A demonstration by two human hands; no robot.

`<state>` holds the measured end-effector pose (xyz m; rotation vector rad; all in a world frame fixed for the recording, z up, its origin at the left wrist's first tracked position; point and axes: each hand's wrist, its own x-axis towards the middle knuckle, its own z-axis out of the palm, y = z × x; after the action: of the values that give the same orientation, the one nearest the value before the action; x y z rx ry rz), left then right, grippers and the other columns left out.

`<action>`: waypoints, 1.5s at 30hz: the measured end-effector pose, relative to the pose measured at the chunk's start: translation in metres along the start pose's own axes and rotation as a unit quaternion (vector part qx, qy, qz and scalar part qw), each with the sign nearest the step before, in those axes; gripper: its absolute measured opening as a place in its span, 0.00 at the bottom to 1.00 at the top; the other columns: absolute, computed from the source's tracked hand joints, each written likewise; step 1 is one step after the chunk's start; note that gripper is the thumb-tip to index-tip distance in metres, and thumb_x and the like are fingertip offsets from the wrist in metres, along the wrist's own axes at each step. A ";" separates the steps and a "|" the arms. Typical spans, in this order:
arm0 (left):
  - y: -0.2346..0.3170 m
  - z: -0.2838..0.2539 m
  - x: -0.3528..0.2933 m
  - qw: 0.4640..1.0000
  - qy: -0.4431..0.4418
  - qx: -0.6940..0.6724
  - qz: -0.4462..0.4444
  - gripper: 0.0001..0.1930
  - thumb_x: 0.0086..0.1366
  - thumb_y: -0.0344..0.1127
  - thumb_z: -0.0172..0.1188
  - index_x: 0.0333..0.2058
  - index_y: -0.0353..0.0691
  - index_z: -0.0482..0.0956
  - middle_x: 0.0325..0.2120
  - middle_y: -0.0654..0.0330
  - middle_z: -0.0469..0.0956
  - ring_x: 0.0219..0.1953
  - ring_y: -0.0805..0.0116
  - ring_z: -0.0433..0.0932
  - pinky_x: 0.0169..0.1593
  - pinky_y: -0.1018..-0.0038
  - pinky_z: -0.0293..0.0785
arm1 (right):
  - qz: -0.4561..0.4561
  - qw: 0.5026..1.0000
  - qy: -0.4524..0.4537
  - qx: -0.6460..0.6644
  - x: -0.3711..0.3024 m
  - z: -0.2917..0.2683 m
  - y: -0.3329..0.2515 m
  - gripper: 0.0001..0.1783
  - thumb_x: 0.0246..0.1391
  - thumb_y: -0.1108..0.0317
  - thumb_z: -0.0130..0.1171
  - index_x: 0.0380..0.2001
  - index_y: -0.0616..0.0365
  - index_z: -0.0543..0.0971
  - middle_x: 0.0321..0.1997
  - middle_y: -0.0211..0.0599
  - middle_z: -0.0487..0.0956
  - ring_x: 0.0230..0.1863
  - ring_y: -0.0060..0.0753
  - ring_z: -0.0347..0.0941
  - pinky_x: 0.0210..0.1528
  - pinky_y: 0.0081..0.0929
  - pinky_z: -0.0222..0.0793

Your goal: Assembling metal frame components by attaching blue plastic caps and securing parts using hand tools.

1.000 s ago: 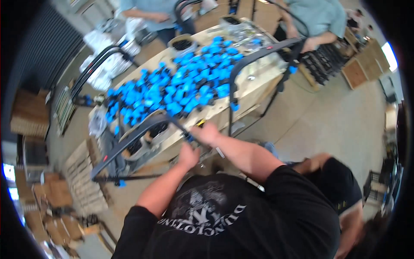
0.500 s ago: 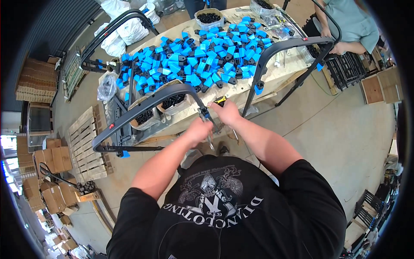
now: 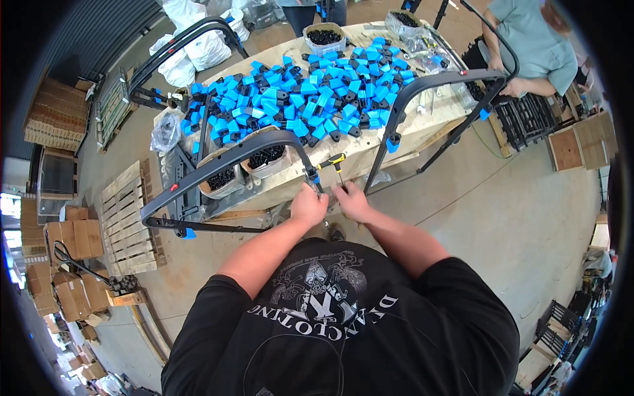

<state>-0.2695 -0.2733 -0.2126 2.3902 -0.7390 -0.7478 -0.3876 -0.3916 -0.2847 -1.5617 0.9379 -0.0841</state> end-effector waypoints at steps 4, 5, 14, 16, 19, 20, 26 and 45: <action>-0.005 0.002 -0.003 1.000 0.021 0.017 -0.009 0.23 0.60 0.42 0.62 0.42 0.28 0.66 0.35 0.33 0.79 0.40 0.36 0.80 0.45 0.49 0.76 | 0.036 0.998 -0.056 -0.008 -0.026 -0.017 -0.043 0.30 0.57 0.49 0.64 0.43 0.70 0.76 0.39 0.45 0.81 0.39 0.35 0.76 0.45 0.33 0.72; -0.003 0.002 -0.003 1.000 0.010 0.021 -0.010 0.24 0.60 0.43 0.62 0.43 0.28 0.66 0.35 0.34 0.79 0.40 0.36 0.80 0.45 0.49 0.76 | 0.034 0.998 -0.058 -0.015 -0.036 -0.022 -0.055 0.30 0.57 0.49 0.64 0.43 0.70 0.76 0.39 0.45 0.81 0.39 0.35 0.76 0.45 0.33 0.72; -0.035 -0.002 0.006 0.985 -0.046 -0.166 0.021 0.17 0.64 0.41 0.58 0.42 0.32 0.70 0.25 0.46 0.80 0.28 0.52 0.82 0.34 0.58 0.79 | 0.167 0.963 -0.186 0.100 -0.052 -0.058 -0.129 0.37 0.58 0.57 0.63 0.61 0.74 0.65 0.29 0.38 0.76 0.23 0.26 0.72 0.22 0.27 0.68; -0.029 -0.031 -0.009 0.916 -0.114 -0.381 -0.057 0.05 0.68 0.34 0.52 0.37 0.40 0.70 0.18 0.61 0.70 0.15 0.68 0.73 0.20 0.68 0.71 | 0.131 0.979 -0.112 0.112 -0.036 -0.051 -0.115 0.35 0.58 0.60 0.63 0.61 0.72 0.65 0.29 0.38 0.77 0.23 0.27 0.72 0.22 0.28 0.68; -0.069 -0.069 -0.025 0.911 -0.038 -0.395 -0.114 0.06 0.68 0.34 0.51 0.36 0.39 0.70 0.16 0.62 0.68 0.13 0.68 0.69 0.18 0.68 0.68 | 0.068 0.989 -0.040 0.124 -0.005 -0.039 -0.103 0.36 0.57 0.63 0.64 0.62 0.70 0.63 0.31 0.40 0.78 0.23 0.28 0.73 0.24 0.30 0.71; -0.075 -0.086 -0.037 0.899 -0.012 -0.409 -0.155 0.06 0.68 0.34 0.51 0.36 0.39 0.70 0.16 0.63 0.67 0.12 0.68 0.68 0.17 0.68 0.66 | 0.061 0.990 -0.030 0.126 0.002 -0.031 -0.105 0.36 0.56 0.63 0.64 0.62 0.70 0.63 0.32 0.40 0.79 0.24 0.29 0.74 0.24 0.31 0.71; -0.141 -0.113 -0.098 0.885 0.134 -0.410 -0.173 0.07 0.70 0.35 0.53 0.37 0.38 0.69 0.18 0.62 0.69 0.11 0.70 0.66 0.16 0.70 0.65 | 0.127 0.962 -0.080 0.229 0.039 -0.021 -0.092 0.16 0.57 0.56 0.65 0.33 0.59 0.77 0.20 0.27 0.71 0.16 0.23 0.62 0.16 0.31 0.54; -0.076 -0.188 -0.114 0.958 -0.074 -0.231 0.155 0.17 0.66 0.32 0.63 0.52 0.36 0.78 0.32 0.59 0.83 0.32 0.71 0.80 0.40 0.73 0.75 | 0.003 0.963 -0.136 0.231 -0.109 0.144 -0.178 0.25 0.62 0.55 0.61 0.52 0.67 0.76 0.42 0.36 0.80 0.42 0.26 0.73 0.46 0.31 0.70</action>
<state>-0.2045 -0.0886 -0.0860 1.7652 -0.8660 -0.8605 -0.2912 -0.2262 -0.1189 -1.1037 0.6479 -0.0762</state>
